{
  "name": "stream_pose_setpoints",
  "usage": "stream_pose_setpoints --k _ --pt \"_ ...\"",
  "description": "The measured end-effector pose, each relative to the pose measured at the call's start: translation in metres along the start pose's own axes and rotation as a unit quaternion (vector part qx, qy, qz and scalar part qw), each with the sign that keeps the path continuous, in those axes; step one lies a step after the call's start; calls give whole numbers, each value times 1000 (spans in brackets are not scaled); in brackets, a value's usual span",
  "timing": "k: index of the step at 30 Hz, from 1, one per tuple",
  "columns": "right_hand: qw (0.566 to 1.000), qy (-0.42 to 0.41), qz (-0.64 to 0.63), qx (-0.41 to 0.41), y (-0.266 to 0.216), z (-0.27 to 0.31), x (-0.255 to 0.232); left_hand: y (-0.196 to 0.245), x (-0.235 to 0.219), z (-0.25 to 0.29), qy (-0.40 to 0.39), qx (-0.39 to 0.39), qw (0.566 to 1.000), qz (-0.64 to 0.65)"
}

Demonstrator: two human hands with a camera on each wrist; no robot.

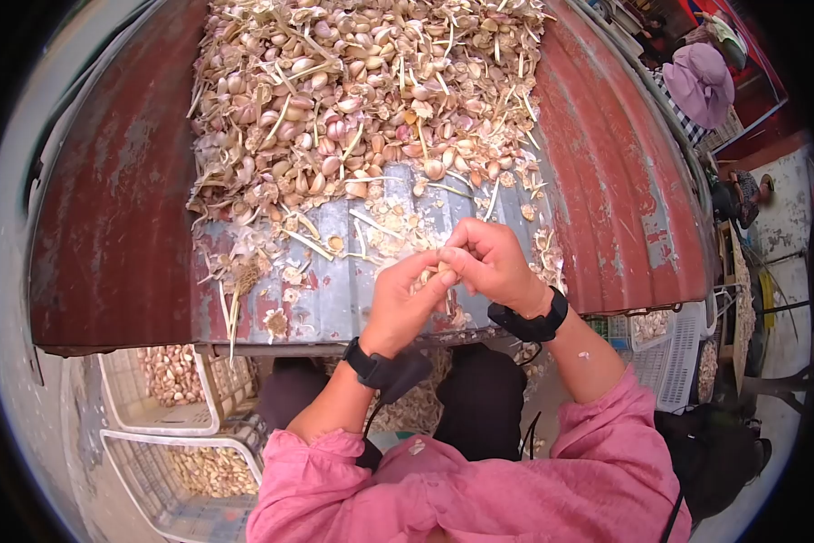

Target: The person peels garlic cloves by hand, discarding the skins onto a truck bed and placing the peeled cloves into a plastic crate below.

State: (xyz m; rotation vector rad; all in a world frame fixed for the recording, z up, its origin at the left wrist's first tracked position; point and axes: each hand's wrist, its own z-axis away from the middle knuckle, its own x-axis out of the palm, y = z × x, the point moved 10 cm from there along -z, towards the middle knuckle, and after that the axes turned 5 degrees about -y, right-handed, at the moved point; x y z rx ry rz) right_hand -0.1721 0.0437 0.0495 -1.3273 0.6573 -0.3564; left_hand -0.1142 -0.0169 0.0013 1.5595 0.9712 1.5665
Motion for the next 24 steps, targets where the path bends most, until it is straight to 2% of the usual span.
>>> stream_pose_setpoints --k 1,3,5,7,8,10,11,12,13,14,16,17,19,20,21,22,23,24 --pt "1000 2 2 0 0 2 0 -3 2 1 -2 -6 1000 29" --pt "984 -6 -163 67 16 5 8 -2 5 3 -10 -8 999 33" --pt "985 -10 -149 84 17 9 7 -3 12 6 -21 -16 999 39" --pt "927 8 -348 140 26 13 10 10 14 6 -21 18 999 44" --pt "927 10 -349 140 29 14 8 8 14 6 -24 16 999 43" --pt "941 94 -287 156 51 12 -20 13 2 4 16 64 998 17" --pt "941 93 -286 155 62 11 -30 14 1 4 17 65 998 17" --pt "982 132 97 97 51 8 -66 14 0 5 22 71 997 18" --pt "872 153 465 24 25 1 -73 15 -2 5 28 75 997 21" --pt "872 152 465 23 23 -8 -76 16 -2 5 29 75 997 21" --pt "939 111 311 99 40 -35 -84 1 -3 3 32 -14 994 99" --pt "939 108 312 96 40 -51 -82 2 -5 1 35 -10 994 100" --pt "947 86 310 17 36 -82 -60 -4 -1 -3 10 -34 972 232" --pt "947 83 310 14 44 -92 -57 -5 -3 -5 18 -31 967 251" --pt "916 58 397 -16 46 -100 -45 -5 -4 -7 20 -29 968 250" --pt "876 32 479 -46 48 -105 -36 -10 -11 -7 58 -37 964 258" --pt "876 30 480 -46 45 -104 -34 -16 -19 -6 96 -45 958 267" --pt "895 29 445 -12 49 -101 -37 -19 -22 -6 98 -44 957 268"
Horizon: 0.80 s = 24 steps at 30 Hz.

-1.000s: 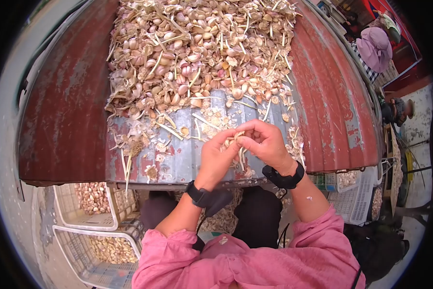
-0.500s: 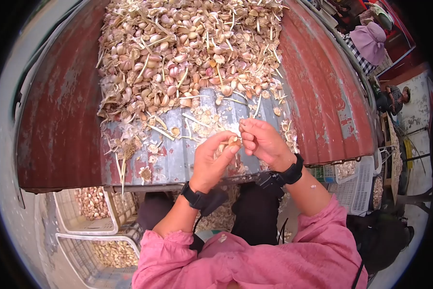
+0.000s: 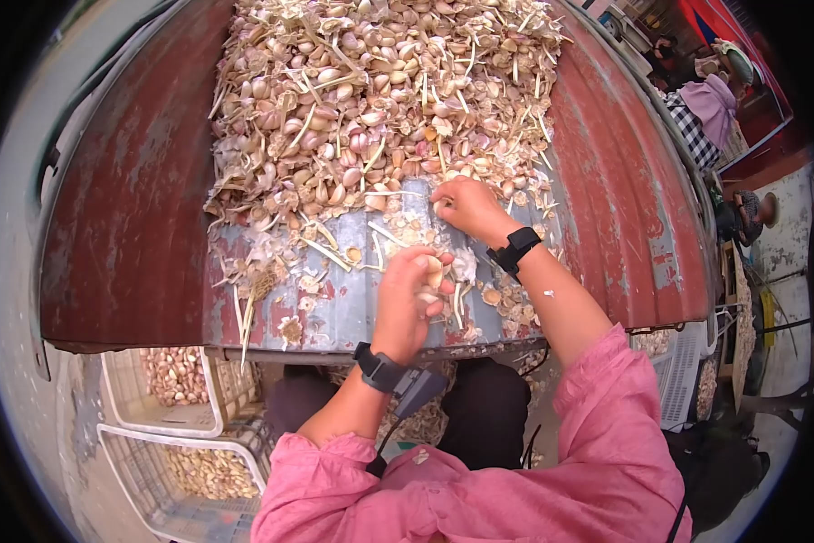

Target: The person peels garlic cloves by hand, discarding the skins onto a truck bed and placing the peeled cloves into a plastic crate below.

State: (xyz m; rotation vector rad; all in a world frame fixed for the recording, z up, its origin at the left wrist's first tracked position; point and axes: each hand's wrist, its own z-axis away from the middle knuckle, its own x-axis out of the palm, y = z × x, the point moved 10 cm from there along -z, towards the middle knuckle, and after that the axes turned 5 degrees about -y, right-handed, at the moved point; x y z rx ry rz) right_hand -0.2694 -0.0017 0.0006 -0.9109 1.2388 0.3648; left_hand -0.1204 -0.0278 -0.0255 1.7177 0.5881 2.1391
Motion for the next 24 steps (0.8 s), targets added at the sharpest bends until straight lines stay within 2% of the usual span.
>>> stream_pose_setpoints --k 2,3,5,7,8,9,11,16,18,19,20,21,22,23,24 --pt "993 -14 -107 41 2 17 -1 -8 -19 1 69 -21 992 100" --pt "941 -32 -309 133 11 32 8 -8 -20 0 69 -20 992 101" --pt "918 21 -381 109 -13 54 -11 -6 -32 4 126 -8 992 9" --pt "910 45 -396 113 -33 74 -20 -9 -21 5 108 -33 993 -16" --pt "935 75 -343 46 -47 79 -25 -12 -14 6 88 -57 994 -41" --pt "935 77 -343 48 -50 85 -23 -13 -13 6 86 -59 994 -42" --pt "978 151 -135 -56 -81 97 -43 -15 -5 4 42 -69 997 -8" --pt "977 143 -102 -118 -95 108 -50 -18 0 3 1 -54 999 -5" --pt "958 43 -283 -30 -69 103 -32 -19 4 3 -18 -54 998 -5" --pt "958 41 -283 -29 -66 102 -37 -21 7 3 -32 -60 998 -3" --pt "907 -54 -416 32 -55 100 -22 -23 8 5 -45 -66 997 0" --pt "827 -147 -535 92 -48 102 -7 -22 9 6 -44 -67 997 0" --pt "804 -152 -568 85 -36 98 -6 -23 10 7 -38 -74 996 38" --pt "804 -151 -568 87 -20 94 -8 -23 10 8 -31 -81 993 75" --pt "905 -137 -390 101 5 84 -16 -20 10 6 -31 -76 994 76"
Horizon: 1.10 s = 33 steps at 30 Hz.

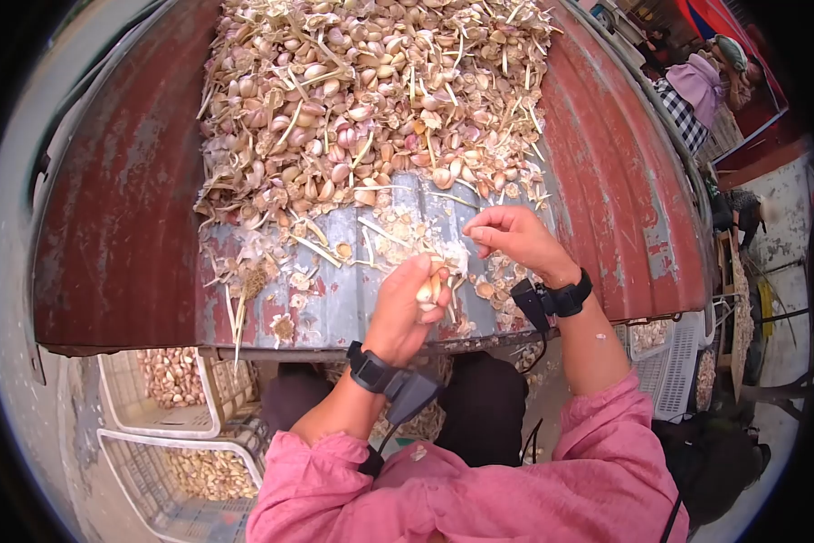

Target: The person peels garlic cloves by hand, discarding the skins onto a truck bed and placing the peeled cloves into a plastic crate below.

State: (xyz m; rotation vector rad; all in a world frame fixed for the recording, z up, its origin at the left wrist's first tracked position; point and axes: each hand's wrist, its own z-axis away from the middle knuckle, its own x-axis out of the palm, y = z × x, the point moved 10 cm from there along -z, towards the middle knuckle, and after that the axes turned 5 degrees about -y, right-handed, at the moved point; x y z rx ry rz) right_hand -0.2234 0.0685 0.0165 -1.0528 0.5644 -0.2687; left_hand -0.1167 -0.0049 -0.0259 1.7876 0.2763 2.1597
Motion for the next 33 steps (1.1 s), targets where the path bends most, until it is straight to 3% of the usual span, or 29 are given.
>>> stream_pose_setpoints --k 1,2,4,6,9,11,13,15,17,19,21,23,24,25,26,28,29,31,33 --pt "979 49 196 20 3 -12 -19 1 -2 0 6 -4 1000 31" --pt "979 44 196 19 6 -25 -21 0 -5 2 15 -11 998 61" --pt "921 197 315 -121 -28 -39 -38 -1 -4 3 3 -20 994 104" --pt "909 190 345 -139 -30 -71 -37 1 3 1 -35 -26 988 148" --pt "888 127 419 -140 -21 -93 -12 5 -7 3 -16 -6 981 192" --pt "880 149 447 -59 -9 -77 -4 7 -13 8 -4 14 978 206" --pt "893 149 423 -29 -15 -50 7 8 -25 18 53 36 977 203" --pt "947 184 265 14 4 -35 -1 5 -36 36 70 56 966 241" --pt "984 179 25 -9 8 -14 6 12 -37 68 101 62 959 257" --pt "987 155 -51 -8 14 -2 20 29 -52 116 147 90 932 319" --pt "981 142 -133 -6 15 6 32 70 -88 174 180 189 915 309" --pt "979 115 -161 -58 -6 15 51 131 -144 238 263 309 879 249" --pt "983 100 -144 -61 -9 17 57 162 -167 271 359 375 823 231" --pt "982 95 -149 -61 -10 21 61 192 -191 294 349 392 835 165" --pt "987 59 -132 -66 -14 24 71 201 -216 322 447 382 786 190" --pt "985 30 -128 -108 -24 29 85 206 -229 345 483 376 776 151" --pt "985 32 -129 -112 -29 30 88 202 -224 346 515 360 769 119" --pt "975 87 27 -205 -60 45 91 198 -183 294 399 353 837 -129" --pt "967 93 69 -225 -72 54 100 149 -94 220 344 236 873 -254"
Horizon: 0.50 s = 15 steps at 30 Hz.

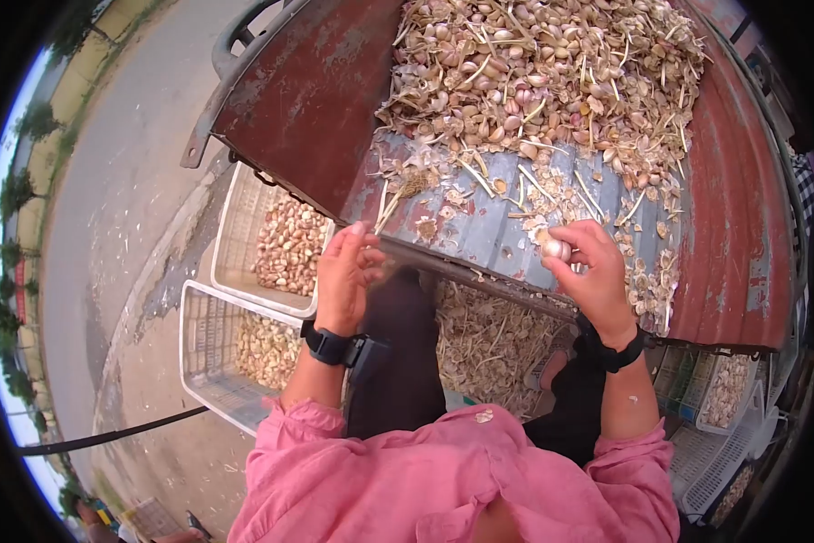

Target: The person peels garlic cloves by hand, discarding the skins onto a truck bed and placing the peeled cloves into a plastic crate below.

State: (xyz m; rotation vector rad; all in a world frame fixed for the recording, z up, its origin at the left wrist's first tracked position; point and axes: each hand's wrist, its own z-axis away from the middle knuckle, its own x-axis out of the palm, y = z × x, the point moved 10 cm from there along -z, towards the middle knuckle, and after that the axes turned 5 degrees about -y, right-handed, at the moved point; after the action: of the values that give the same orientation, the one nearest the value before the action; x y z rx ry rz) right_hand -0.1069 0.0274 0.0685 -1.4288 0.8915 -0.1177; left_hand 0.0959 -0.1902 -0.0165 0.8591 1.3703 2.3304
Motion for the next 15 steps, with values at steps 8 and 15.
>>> stream_pose_setpoints --k 8,15 --pt "990 22 111 -87 -4 10 -32 -95 231 9 -388 -156 907 -49" --pt "998 -35 -44 34 36 13 -57 -122 261 8 -429 -202 880 25"
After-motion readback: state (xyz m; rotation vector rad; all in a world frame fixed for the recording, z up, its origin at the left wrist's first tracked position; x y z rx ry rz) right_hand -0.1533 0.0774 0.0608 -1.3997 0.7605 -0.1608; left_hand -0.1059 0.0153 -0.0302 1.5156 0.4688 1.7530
